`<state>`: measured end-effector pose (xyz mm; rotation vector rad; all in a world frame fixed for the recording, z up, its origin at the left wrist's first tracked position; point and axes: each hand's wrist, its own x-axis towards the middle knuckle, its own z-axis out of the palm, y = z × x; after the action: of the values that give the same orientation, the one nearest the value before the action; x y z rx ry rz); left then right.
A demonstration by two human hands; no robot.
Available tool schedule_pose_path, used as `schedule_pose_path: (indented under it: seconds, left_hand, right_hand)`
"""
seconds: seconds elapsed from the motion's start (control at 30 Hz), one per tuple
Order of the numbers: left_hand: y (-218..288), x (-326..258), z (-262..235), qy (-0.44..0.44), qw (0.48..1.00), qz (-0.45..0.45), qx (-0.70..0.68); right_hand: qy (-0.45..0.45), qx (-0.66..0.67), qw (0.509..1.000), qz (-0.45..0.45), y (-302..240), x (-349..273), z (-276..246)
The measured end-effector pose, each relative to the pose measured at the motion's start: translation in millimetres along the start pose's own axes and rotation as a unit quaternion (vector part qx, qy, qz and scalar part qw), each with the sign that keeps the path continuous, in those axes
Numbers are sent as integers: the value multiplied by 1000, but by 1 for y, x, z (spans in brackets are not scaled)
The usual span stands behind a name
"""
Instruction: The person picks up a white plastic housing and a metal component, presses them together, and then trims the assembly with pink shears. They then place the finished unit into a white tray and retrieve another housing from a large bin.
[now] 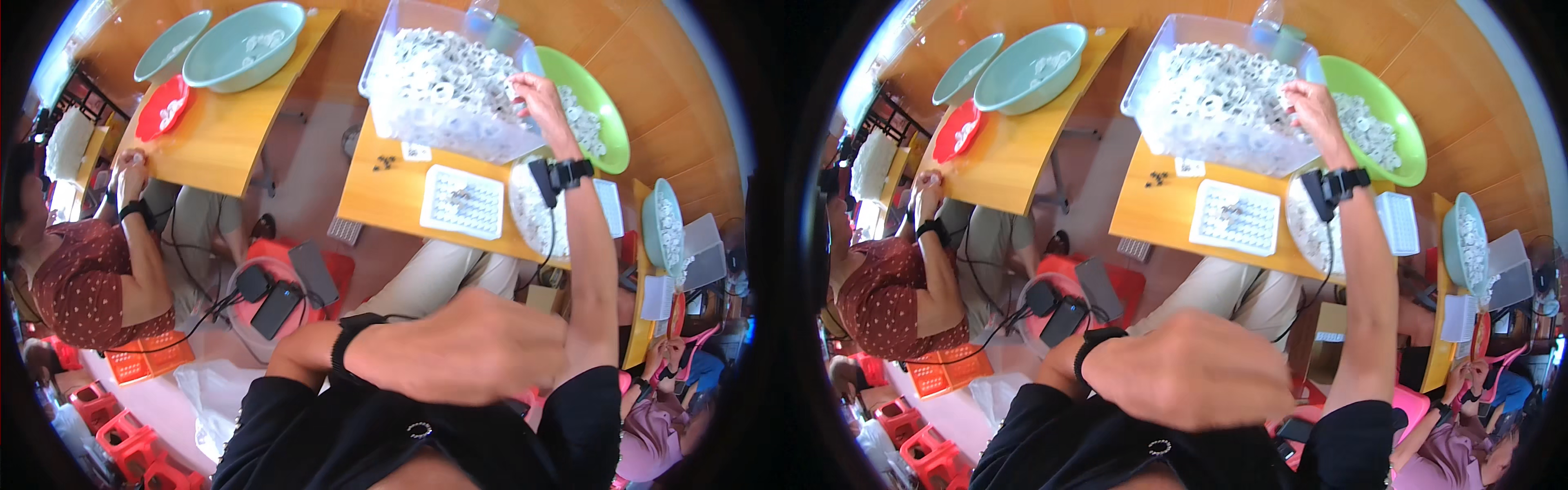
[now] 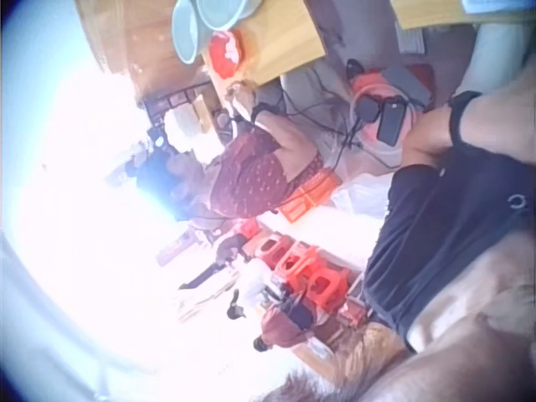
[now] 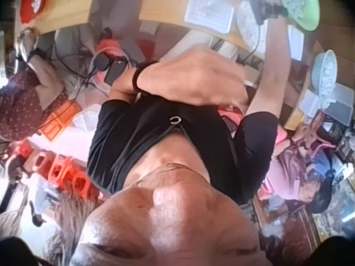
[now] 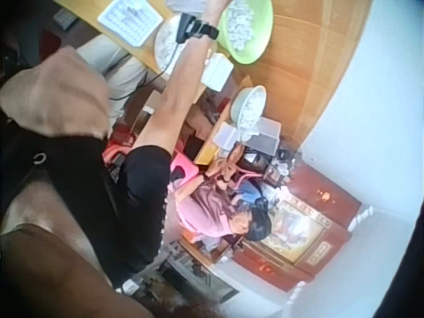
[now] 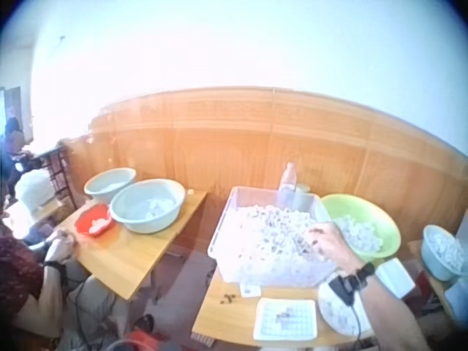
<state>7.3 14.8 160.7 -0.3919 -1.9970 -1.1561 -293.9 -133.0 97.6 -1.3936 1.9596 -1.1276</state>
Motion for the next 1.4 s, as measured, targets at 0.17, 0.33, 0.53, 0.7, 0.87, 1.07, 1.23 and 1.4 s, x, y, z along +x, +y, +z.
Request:
schedule_pose_path:
  seconds: [0.17,0.33,0.53,0.7,0.87,1.07,1.23,1.4]
  left_hand:
    - [-28,-31,-5,83,971,-219,-39]
    - [-73,-78,1,247,858,-401,-207]
    - [-91,-65,14,335,838,-381,-202]
    - [-108,-68,24,283,832,-447,-169]
    - [-114,-73,29,313,803,-448,-236]
    - [-117,-80,36,324,802,-472,-172]
    - [-113,-81,36,363,749,-462,-306]
    - [-115,-102,26,331,709,-477,-401]
  right_hand:
    - [-132,290,948,13,-25,-61,-10]
    - [-200,410,886,76,-32,-130,1]
    - [-218,469,845,135,-8,-187,28]
    - [-196,516,815,176,9,-211,51]
    - [-166,493,834,184,13,-224,53]
    - [-60,286,951,103,14,-235,59]
    - [-54,310,944,101,18,-232,65]
    - [-70,287,950,102,10,-225,72]
